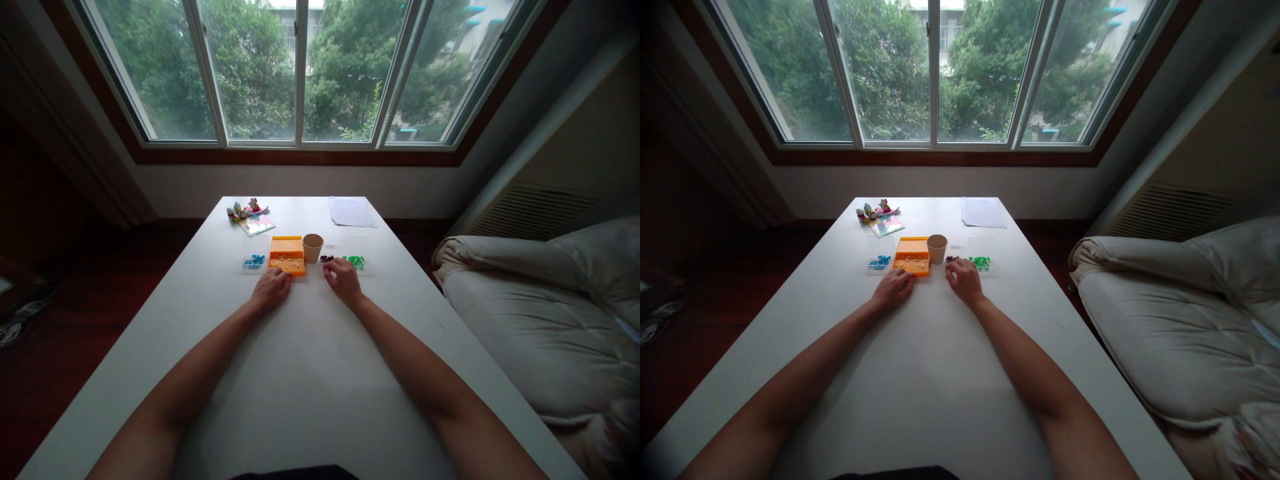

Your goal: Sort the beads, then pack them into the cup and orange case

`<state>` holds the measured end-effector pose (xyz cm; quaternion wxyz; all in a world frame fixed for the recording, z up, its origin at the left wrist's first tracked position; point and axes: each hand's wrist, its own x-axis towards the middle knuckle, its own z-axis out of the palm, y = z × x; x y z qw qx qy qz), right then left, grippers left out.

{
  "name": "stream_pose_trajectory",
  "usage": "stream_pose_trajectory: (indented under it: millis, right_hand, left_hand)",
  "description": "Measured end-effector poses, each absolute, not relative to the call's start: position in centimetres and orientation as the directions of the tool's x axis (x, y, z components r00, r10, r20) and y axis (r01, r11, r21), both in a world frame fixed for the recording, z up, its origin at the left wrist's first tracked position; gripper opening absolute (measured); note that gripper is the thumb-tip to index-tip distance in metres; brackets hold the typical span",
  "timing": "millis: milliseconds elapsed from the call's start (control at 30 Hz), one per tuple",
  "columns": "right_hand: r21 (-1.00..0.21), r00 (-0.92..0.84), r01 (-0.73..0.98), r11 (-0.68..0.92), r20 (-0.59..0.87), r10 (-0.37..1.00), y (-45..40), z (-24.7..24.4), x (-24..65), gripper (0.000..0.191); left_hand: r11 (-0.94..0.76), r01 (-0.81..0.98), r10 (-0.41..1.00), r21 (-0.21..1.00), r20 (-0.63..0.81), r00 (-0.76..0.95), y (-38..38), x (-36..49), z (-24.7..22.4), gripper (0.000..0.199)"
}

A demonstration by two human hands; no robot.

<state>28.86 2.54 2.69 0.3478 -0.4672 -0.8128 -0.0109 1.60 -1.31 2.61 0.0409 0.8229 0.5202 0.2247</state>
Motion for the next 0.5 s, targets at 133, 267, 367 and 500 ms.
stream_pose_trajectory:
  millis: [133,267,367,500]
  right_hand:
    - [-0.192,-0.539,0.694,0.694,0.5,0.677,1.1,2.5,27.0,0.015]
    - [-0.123,-0.605,0.701,0.702,0.419,0.677,0.5,2.5,26.5,0.017]
    - [-0.142,-0.576,0.734,0.664,0.387,0.72,-0.2,2.6,26.4,0.018]
    - [-0.178,-0.564,0.749,0.639,0.336,0.755,-1.8,2.7,26.4,0.03]
  left_hand:
    - [-0.458,0.843,0.869,0.283,0.342,0.357,-1.6,1.9,2.8,0.029]
    - [-0.454,0.854,0.87,0.254,0.334,0.363,-2.2,2.4,2.7,0.028]
    - [-0.47,0.855,0.864,0.219,0.314,0.394,-2.9,3.0,2.8,0.033]
    - [-0.511,0.841,0.846,0.177,0.277,0.455,-3.6,3.3,3.0,0.041]
